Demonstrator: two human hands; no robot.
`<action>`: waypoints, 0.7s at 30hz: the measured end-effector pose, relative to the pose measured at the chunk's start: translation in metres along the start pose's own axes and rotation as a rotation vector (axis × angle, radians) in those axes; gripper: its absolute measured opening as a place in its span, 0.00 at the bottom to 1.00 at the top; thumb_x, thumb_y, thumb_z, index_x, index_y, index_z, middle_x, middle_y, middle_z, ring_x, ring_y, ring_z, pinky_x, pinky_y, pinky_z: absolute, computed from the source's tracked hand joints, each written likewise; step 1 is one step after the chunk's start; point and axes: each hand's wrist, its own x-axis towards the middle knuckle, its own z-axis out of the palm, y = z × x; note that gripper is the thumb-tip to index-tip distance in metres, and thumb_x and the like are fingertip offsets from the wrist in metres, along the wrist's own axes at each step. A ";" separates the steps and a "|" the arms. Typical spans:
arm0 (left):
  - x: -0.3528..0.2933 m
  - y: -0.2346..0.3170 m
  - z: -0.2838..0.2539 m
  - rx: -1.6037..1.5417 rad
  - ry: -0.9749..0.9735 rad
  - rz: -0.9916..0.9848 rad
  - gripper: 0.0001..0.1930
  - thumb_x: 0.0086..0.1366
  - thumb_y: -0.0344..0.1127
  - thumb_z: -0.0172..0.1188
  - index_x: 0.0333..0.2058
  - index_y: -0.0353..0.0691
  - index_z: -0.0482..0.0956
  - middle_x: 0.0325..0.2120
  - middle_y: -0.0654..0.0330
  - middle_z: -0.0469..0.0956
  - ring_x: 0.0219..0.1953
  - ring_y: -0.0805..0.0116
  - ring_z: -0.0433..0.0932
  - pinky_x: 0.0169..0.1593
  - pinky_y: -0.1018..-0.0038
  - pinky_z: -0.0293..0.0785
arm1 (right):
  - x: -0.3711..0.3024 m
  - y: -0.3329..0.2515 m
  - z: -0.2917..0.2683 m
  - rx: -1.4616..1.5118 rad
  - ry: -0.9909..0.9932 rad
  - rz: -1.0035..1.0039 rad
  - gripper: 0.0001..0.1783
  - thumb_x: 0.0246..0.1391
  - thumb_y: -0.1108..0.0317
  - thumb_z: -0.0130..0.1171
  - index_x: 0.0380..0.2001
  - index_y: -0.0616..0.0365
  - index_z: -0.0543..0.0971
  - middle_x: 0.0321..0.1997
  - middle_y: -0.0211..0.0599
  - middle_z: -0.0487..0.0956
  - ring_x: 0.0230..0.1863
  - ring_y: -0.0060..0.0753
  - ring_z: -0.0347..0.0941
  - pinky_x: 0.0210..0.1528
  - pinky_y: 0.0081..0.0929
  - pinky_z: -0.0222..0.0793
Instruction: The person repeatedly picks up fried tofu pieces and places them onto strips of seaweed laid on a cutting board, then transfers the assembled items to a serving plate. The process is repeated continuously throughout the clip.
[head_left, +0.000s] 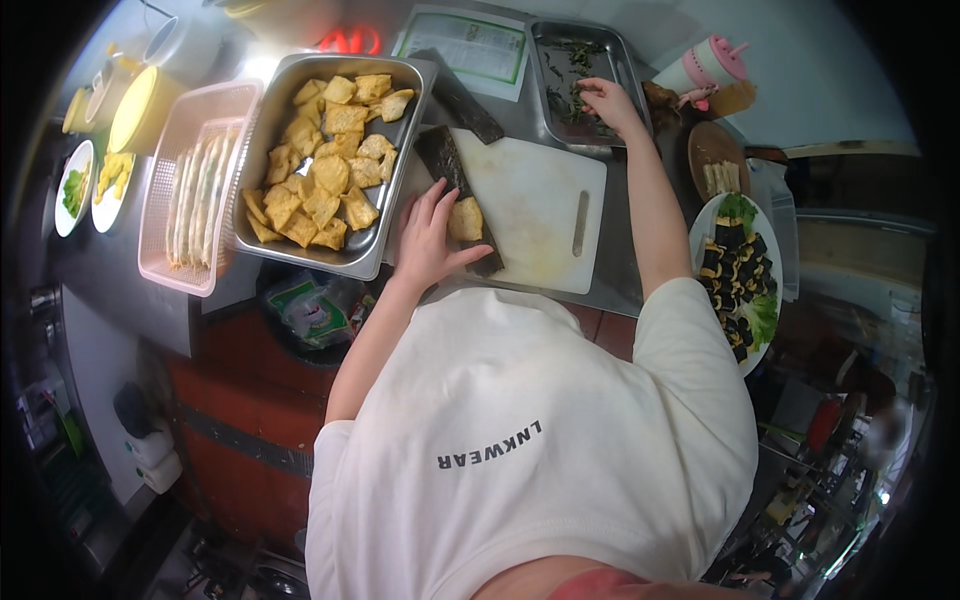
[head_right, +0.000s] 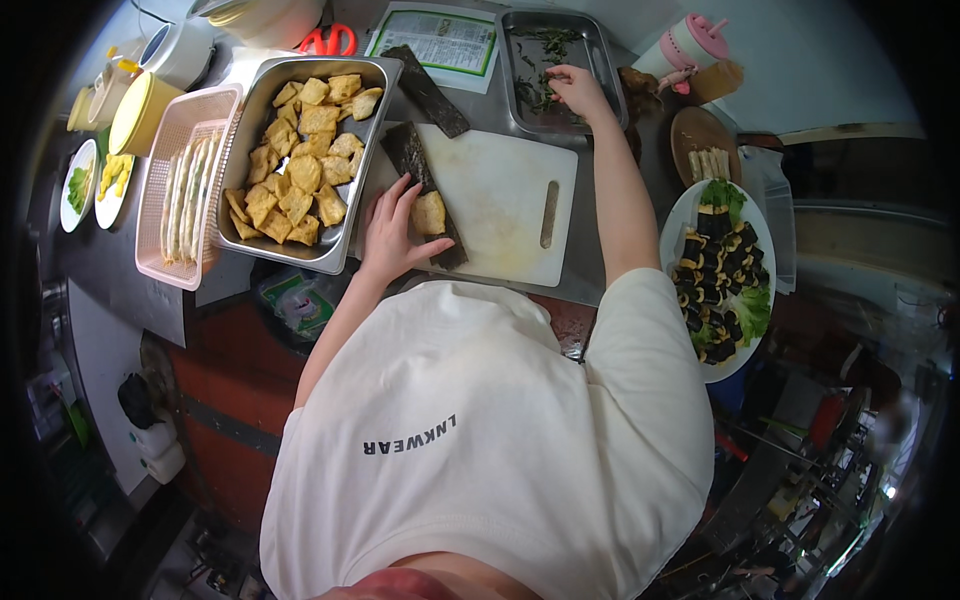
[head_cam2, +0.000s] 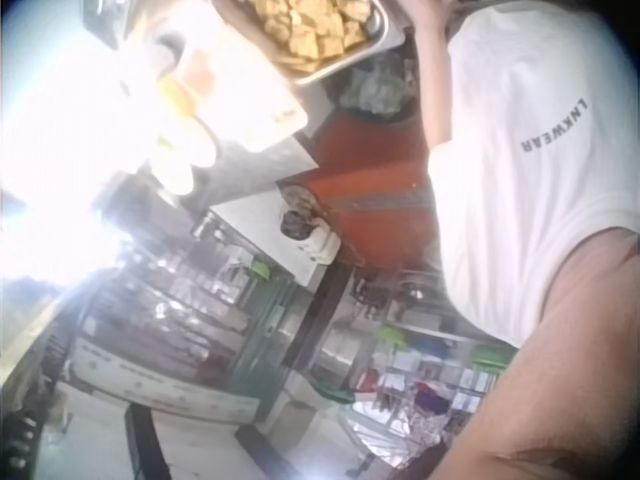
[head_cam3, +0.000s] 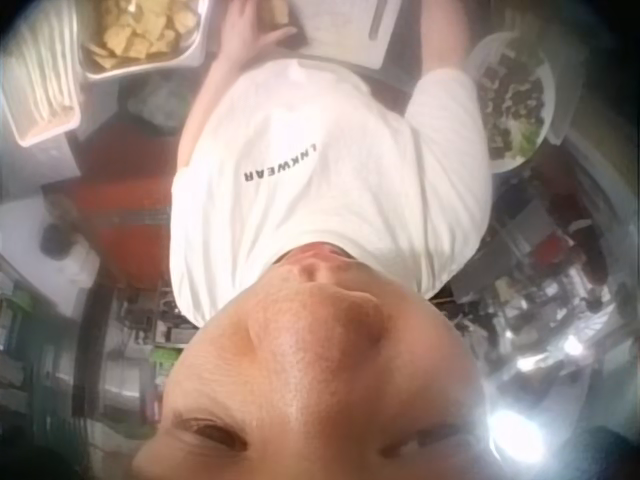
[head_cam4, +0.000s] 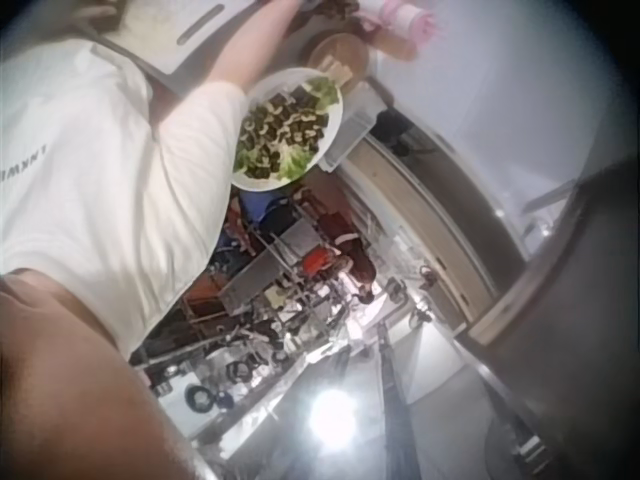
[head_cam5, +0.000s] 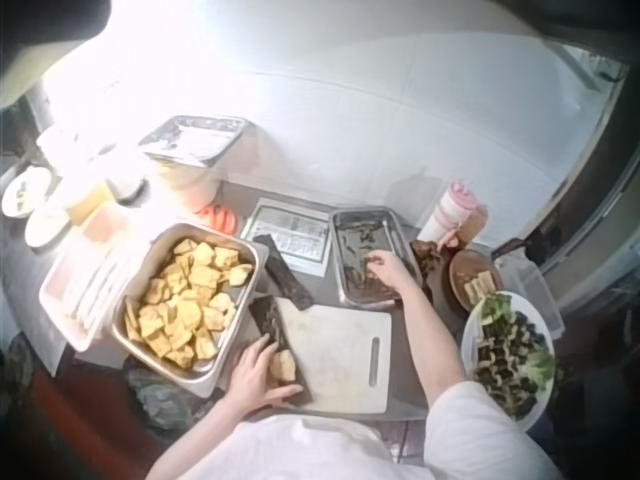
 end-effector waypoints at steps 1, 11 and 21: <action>0.000 0.000 0.000 -0.002 0.000 -0.004 0.46 0.42 0.58 0.72 0.56 0.38 0.66 0.59 0.49 0.63 0.58 0.45 0.63 0.61 0.54 0.59 | 0.000 0.001 0.000 0.002 0.000 -0.025 0.16 0.57 0.68 0.58 0.49 0.58 0.75 0.30 0.30 0.79 0.31 0.23 0.76 0.34 0.22 0.71; 0.002 -0.001 0.002 -0.007 -0.018 0.000 0.46 0.45 0.60 0.70 0.56 0.34 0.66 0.58 0.48 0.63 0.60 0.50 0.63 0.64 0.53 0.54 | -0.016 -0.008 -0.013 -0.311 0.285 -0.199 0.09 0.51 0.66 0.64 0.35 0.55 0.83 0.31 0.33 0.83 0.33 0.25 0.78 0.37 0.23 0.72; -0.001 -0.006 -0.002 -0.280 0.056 -0.028 0.42 0.45 0.42 0.75 0.57 0.35 0.64 0.56 0.48 0.66 0.56 0.50 0.68 0.58 0.63 0.67 | -0.144 -0.096 0.152 0.010 -0.282 -0.467 0.06 0.49 0.73 0.61 0.32 0.60 0.82 0.32 0.35 0.81 0.34 0.28 0.76 0.39 0.25 0.71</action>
